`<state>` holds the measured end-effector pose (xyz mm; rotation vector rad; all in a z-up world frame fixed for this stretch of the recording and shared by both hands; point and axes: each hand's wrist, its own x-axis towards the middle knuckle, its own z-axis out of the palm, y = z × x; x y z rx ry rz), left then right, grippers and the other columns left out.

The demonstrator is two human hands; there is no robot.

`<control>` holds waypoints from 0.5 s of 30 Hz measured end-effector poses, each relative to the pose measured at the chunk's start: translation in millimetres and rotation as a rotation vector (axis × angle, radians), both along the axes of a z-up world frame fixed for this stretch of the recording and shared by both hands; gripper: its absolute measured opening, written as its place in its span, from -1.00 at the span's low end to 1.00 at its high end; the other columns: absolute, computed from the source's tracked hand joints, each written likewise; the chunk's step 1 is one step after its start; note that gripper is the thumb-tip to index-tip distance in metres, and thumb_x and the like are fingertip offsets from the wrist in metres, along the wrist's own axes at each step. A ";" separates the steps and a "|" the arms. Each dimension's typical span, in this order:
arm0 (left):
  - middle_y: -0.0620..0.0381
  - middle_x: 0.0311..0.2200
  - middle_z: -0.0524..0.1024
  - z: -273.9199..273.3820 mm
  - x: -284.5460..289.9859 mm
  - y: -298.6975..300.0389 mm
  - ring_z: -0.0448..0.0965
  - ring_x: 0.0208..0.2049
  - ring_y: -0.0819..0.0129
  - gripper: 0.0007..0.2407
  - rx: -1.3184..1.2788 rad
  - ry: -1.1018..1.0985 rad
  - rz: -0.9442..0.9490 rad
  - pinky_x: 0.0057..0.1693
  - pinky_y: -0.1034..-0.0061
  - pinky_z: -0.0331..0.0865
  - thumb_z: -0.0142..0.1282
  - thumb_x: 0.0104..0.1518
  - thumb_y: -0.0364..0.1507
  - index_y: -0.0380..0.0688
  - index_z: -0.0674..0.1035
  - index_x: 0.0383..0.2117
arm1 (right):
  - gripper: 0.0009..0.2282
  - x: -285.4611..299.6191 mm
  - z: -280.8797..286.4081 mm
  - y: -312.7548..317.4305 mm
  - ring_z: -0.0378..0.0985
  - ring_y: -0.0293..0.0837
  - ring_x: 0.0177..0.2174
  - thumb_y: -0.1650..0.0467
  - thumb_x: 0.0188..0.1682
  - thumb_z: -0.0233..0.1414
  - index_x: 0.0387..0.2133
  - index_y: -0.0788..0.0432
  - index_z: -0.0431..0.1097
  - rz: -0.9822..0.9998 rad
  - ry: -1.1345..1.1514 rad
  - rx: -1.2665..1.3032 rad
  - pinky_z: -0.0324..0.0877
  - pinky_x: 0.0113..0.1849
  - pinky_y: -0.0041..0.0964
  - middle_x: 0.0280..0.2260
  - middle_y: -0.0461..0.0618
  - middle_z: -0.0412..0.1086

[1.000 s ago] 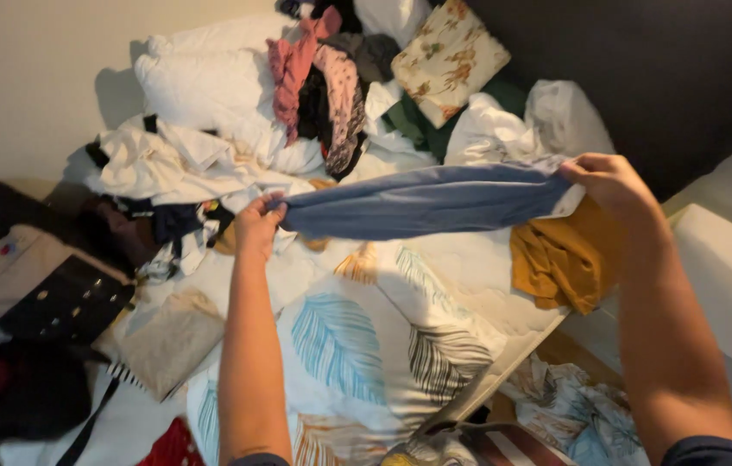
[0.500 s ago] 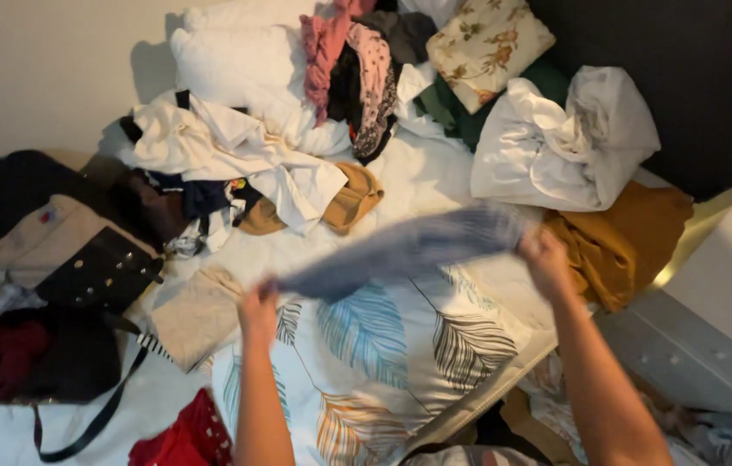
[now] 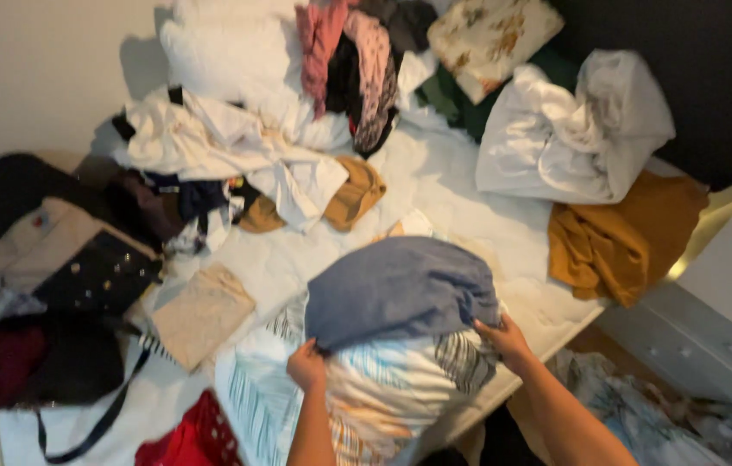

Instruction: The person folds several items of clothing on a bed, including a red patterned top, a striped shirt, a beige top, a red long-sleeved shirt, and a pair of blue pants. The person smooths each item and folds it into a neat stack on the bed.

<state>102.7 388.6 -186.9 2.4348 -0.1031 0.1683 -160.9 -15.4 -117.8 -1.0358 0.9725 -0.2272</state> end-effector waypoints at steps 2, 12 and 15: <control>0.02 -0.36 0.70 -1.2 -3.9 -13.8 0.70 -0.34 0.16 -0.80 -0.063 0.007 0.083 -0.12 0.42 0.52 0.23 -0.02 -0.57 -0.02 0.78 -0.30 | -0.68 3.8 -12.3 -1.3 0.56 -0.13 -0.31 0.46 -0.14 0.27 -0.12 0.17 0.42 0.002 0.050 -0.028 0.47 -0.27 -0.16 -0.25 -0.01 0.54; 0.00 -0.25 0.65 78.1 37.0 -81.6 0.61 -0.32 0.35 -0.75 -1.102 0.246 0.497 -0.14 0.44 0.52 0.10 0.00 -0.73 -0.33 0.70 -0.19 | -0.61 -5.2 52.7 -58.7 0.56 -0.19 -0.24 0.62 -0.17 0.15 -0.03 0.19 0.45 0.089 -0.228 -0.057 0.46 -0.19 -0.22 -0.17 -0.06 0.50; 0.05 -0.26 0.62 90.5 42.2 -114.0 0.56 -0.34 0.38 -0.68 -1.422 0.317 0.294 -0.19 0.53 0.46 0.02 0.01 -0.73 -0.32 0.67 -0.10 | -0.69 -21.4 24.8 -108.4 0.55 -0.16 -0.24 0.65 -0.10 0.15 -0.07 0.25 0.43 0.034 -0.246 -0.195 0.48 -0.16 -0.21 -0.18 -0.01 0.48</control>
